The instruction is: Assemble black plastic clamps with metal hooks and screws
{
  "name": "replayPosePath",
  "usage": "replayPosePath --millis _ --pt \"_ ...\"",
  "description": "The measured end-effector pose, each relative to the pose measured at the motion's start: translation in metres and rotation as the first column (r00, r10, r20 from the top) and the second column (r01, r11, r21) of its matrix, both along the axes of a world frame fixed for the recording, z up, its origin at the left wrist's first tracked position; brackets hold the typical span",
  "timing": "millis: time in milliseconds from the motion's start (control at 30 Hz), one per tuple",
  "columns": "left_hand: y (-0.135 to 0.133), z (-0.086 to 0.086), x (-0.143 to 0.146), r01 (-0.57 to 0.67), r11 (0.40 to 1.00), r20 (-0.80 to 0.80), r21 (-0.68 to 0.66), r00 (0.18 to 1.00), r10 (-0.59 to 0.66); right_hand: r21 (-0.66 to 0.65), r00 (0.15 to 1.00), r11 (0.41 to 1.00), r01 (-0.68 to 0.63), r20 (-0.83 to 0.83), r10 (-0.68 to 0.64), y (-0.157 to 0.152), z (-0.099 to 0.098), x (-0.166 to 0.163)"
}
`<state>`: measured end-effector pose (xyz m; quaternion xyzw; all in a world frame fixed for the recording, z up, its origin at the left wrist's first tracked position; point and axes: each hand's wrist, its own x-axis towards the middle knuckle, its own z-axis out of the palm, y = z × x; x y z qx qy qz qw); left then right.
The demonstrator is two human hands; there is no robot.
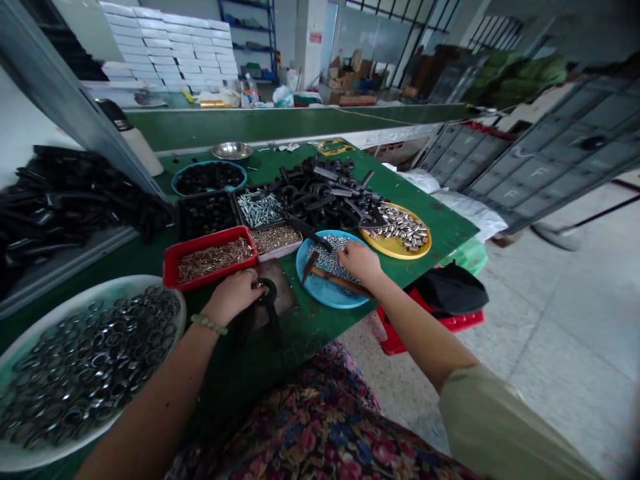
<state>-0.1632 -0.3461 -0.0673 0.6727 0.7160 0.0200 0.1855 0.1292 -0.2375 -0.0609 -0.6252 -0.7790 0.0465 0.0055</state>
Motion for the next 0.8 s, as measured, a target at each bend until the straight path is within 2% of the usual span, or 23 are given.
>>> replayPosePath --millis 67,133,233,333,400,433,500,567,600,700,800 --pt "0.000 0.000 0.001 -0.051 0.998 0.112 0.025 0.993 0.048 -0.065 1.000 0.998 0.019 0.010 -0.018 0.014 -0.002 0.004" --pt "-0.006 0.001 -0.001 -0.124 0.990 0.344 0.073 0.934 0.092 -0.114 0.999 0.993 0.033 0.013 -0.031 0.023 -0.006 0.003" --pt "-0.021 0.003 -0.008 -0.208 0.973 0.679 0.104 0.729 0.083 -0.110 0.997 0.991 0.076 0.011 -0.075 0.021 -0.002 0.001" --pt "-0.033 0.008 -0.014 -0.288 0.953 0.800 0.094 0.592 0.100 0.024 0.985 0.994 0.109 -0.139 -0.105 -0.003 0.013 -0.008" --pt "-0.039 0.010 -0.015 -0.320 0.944 0.852 0.077 0.513 0.104 0.075 0.934 0.997 -0.004 -0.355 0.030 -0.033 0.025 -0.022" --pt "-0.042 0.011 -0.014 -0.332 0.941 0.875 0.070 0.473 0.101 0.091 0.876 0.989 -0.115 -0.461 0.144 -0.050 0.030 -0.031" --pt "-0.045 0.011 -0.012 -0.356 0.933 0.914 0.055 0.394 0.097 0.179 0.716 0.925 -0.334 -0.590 0.373 -0.083 0.036 -0.054" --pt "-0.047 0.011 -0.008 -0.379 0.925 0.943 0.029 0.316 0.100 0.314 0.590 0.836 -0.450 -0.599 0.542 -0.107 0.038 -0.077" --pt "-0.048 0.011 -0.006 -0.384 0.923 0.955 0.018 0.280 0.098 0.376 0.554 0.798 -0.471 -0.578 0.599 -0.114 0.038 -0.087" --pt "-0.049 0.012 -0.003 -0.382 0.924 0.975 0.022 0.212 0.064 0.510 0.523 0.720 -0.471 -0.495 0.694 -0.120 0.034 -0.107" --pt "-0.050 0.013 -0.003 -0.389 0.920 0.982 0.047 0.186 0.029 0.570 0.541 0.671 -0.474 -0.413 0.732 -0.117 0.030 -0.114"
